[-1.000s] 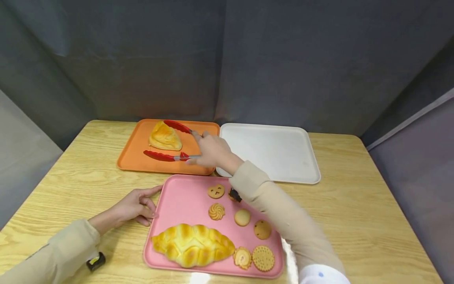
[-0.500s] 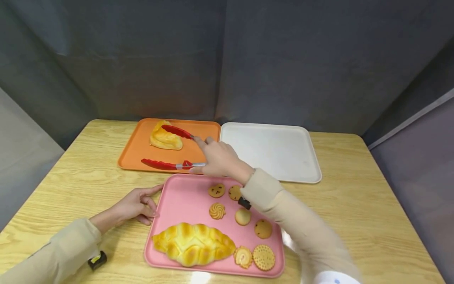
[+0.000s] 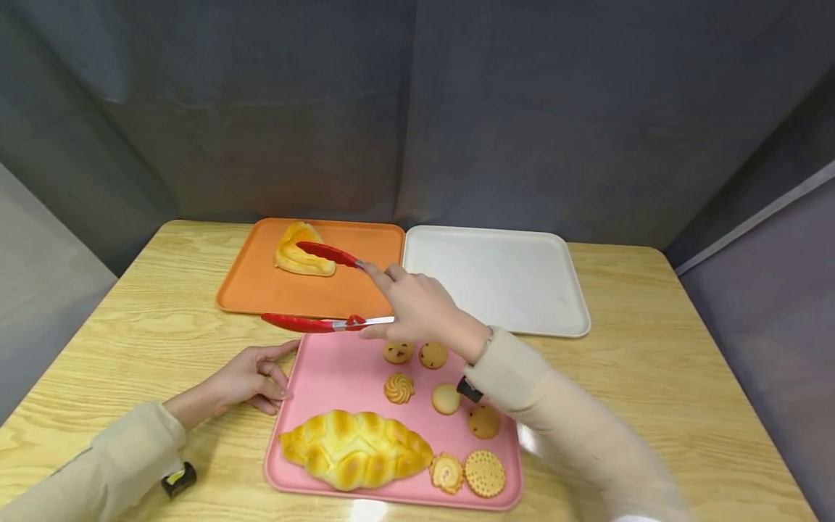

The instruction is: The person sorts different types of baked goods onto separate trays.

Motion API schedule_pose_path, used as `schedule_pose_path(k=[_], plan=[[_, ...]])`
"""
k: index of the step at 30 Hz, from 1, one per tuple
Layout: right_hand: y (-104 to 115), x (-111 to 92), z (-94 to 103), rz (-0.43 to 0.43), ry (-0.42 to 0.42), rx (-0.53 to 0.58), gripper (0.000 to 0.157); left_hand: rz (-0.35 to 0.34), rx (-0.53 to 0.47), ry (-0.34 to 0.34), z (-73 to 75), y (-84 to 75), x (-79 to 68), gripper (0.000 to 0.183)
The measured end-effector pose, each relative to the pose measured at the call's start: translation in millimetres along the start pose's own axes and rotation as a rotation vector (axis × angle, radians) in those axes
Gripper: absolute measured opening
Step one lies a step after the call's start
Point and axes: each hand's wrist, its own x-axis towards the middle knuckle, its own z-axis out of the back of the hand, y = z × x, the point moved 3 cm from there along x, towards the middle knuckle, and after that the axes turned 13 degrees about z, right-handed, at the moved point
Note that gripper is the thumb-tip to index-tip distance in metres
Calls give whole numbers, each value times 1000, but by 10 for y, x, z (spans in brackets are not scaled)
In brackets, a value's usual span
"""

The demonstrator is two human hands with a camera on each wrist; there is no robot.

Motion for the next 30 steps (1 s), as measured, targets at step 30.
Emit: schedule_pose_path(k=[30], plan=[[93, -557, 25, 40, -42, -8, 87, 9, -11, -5, -2, 6, 2, 83]])
